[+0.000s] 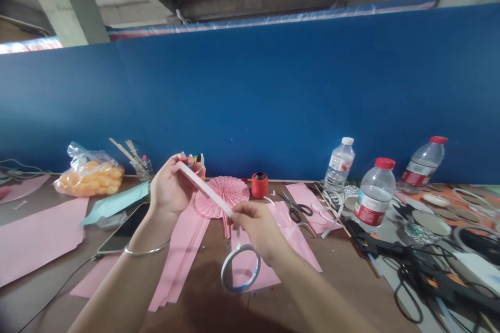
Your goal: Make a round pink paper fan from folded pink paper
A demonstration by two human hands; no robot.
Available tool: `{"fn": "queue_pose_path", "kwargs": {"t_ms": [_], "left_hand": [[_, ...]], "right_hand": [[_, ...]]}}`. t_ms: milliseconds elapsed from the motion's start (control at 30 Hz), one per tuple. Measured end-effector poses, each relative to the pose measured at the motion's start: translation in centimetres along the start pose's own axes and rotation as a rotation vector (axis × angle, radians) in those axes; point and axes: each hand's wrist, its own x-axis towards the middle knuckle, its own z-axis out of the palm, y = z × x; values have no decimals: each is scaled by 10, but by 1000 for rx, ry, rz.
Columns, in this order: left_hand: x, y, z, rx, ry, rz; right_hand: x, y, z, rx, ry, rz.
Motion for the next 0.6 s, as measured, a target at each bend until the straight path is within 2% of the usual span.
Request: {"fn": "queue_pose_path", "kwargs": {"t_ms": [67, 133, 233, 300, 367, 467, 533, 600], "left_hand": [[5, 3, -8, 168, -42, -60], [11, 5, -18, 453, -62, -52], [14, 5, -25, 1009, -65, 133], [10, 1, -22, 1265, -182, 263], [0, -8, -13, 1343, -429, 252], [-17, -29, 2, 1331, -797, 7], [-25, -43, 8, 1320, -861, -102], [-27, -56, 8, 1295, -855, -164]], "right_hand": [[3, -1, -7, -92, 41, -13], [4, -2, -14, -281, 76, -40], [4, -3, -20, -631, 119, -112], [4, -1, -21, -790, 137, -156], [5, 2, -21, -888, 145, -175], [7, 7, -20, -968, 137, -199], [9, 8, -22, -992, 138, -207], [10, 7, -25, -987, 146, -184]]}}
